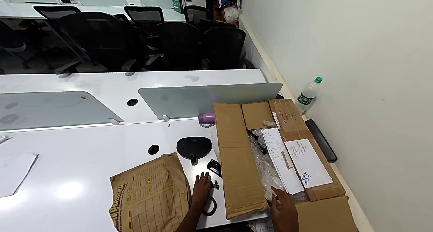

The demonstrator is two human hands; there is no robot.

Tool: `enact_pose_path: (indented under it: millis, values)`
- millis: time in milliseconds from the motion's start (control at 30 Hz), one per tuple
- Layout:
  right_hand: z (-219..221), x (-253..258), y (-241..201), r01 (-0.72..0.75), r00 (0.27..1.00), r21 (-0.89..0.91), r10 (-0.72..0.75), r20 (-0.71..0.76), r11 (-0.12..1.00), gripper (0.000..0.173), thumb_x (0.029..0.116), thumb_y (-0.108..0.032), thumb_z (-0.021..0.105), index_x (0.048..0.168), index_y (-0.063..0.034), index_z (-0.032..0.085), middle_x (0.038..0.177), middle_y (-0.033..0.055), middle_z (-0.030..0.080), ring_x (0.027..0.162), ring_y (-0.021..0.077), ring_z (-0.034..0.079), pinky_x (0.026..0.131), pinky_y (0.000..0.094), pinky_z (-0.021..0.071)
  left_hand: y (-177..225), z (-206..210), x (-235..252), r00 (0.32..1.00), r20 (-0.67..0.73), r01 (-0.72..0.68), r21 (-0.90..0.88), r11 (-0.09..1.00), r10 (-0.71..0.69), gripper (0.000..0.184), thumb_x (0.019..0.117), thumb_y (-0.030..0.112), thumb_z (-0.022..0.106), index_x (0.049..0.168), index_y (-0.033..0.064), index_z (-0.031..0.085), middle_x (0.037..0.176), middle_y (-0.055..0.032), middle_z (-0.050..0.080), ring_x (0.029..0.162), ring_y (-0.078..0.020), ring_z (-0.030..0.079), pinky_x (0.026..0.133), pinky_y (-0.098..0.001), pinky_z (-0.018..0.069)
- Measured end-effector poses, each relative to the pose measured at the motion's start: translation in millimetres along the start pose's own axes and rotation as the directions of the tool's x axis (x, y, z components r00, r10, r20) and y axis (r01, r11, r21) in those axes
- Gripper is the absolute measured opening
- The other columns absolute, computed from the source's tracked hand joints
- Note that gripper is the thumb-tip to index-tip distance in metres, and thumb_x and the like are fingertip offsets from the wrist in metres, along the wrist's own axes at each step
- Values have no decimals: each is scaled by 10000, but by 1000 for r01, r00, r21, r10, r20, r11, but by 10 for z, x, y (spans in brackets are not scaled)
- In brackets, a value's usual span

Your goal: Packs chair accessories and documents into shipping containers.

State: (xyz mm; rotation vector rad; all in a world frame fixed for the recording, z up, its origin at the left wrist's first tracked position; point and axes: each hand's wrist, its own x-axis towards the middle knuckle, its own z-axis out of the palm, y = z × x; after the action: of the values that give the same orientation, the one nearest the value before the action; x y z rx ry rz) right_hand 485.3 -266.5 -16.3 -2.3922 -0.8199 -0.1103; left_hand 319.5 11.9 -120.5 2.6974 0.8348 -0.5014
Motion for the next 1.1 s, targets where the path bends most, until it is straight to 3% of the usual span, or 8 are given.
enact_pose_path:
  millis: [200, 267, 333, 400, 467, 567, 700, 1100]
  values:
    - [152, 119, -257, 52, 998, 161, -54, 12, 986, 283, 912, -86, 604, 1137, -9, 757, 1073, 161, 737, 853, 276, 728, 772, 424, 615, -99, -112, -156, 952, -253, 122, -202, 972, -172, 258, 1016, 238, 597, 1180, 106, 746, 1336, -88, 660, 1315, -313, 554, 1176, -560, 294]
    - [227, 193, -386, 40, 998, 253, -51, 34, 967, 270, 925, -79, 610, 1142, 1, 749, 1059, 147, 739, 835, 216, 730, 764, 347, 619, -61, -297, -223, 929, -235, 191, -360, 913, -287, 361, 1038, 316, 572, 1237, 46, 705, 1242, -128, 708, 1278, -316, 597, 1221, -546, 229]
    - [309, 264, -505, 12, 997, 342, -36, 64, 940, 260, 939, -85, 617, 1147, 3, 746, 1033, 133, 742, 844, 177, 728, 780, 303, 612, -18, -478, -285, 885, -259, 211, -518, 829, -387, 405, 1042, 335, 564, 1251, 12, 692, 1110, -175, 742, 1159, -351, 666, 1202, -536, 288]
    - [359, 328, -631, -46, 992, 444, -12, 128, 895, 255, 955, -101, 633, 1158, 10, 740, 1020, 131, 743, 861, 150, 727, 795, 277, 607, 26, -607, -335, 834, -304, 142, -687, 712, -460, 387, 1027, 322, 577, 1221, 13, 706, 1016, -175, 745, 1045, -361, 688, 1055, -544, 458]
    - [349, 390, -793, -199, 961, 540, 56, 271, 818, 264, 975, -120, 648, 1192, 11, 724, 1038, 112, 752, 883, 124, 736, 816, 270, 615, 99, -713, -385, 811, -341, 7, -807, 591, -475, 365, 1014, 333, 567, 1165, 32, 709, 905, -97, 736, 835, -233, 717, 823, -473, 582]
    - [329, 490, -1024, -471, 841, 598, 124, 527, 649, 308, 1004, -149, 644, 1255, 27, 678, 1034, 113, 759, 813, 150, 737, 747, 320, 625, 375, -948, -551, 816, -373, -202, -900, 386, -442, 297, 994, 261, 612, 1116, 7, 706, 821, -37, 734, 693, -111, 706, 674, -314, 610]
    - [351, 505, -1163, -626, 737, 636, 74, 672, 451, 308, 1034, -159, 601, 1254, 48, 663, 1028, 125, 752, 783, 168, 726, 725, 321, 619, 754, -1094, -696, 874, -303, -247, -951, 188, -381, 236, 1000, 196, 632, 1104, -6, 696, 797, -32, 730, 662, -101, 693, 648, -268, 601]
    - [290, 553, -1047, -715, 690, 659, 87, 718, 231, 192, 1004, -109, 639, 1095, 45, 711, 917, 110, 735, 735, 143, 677, 680, 284, 582, 983, -993, -633, 879, -429, -323, -856, 404, -208, 339, 1049, 265, 522, 1134, -3, 712, 940, -66, 666, 788, -89, 667, 735, -241, 585]
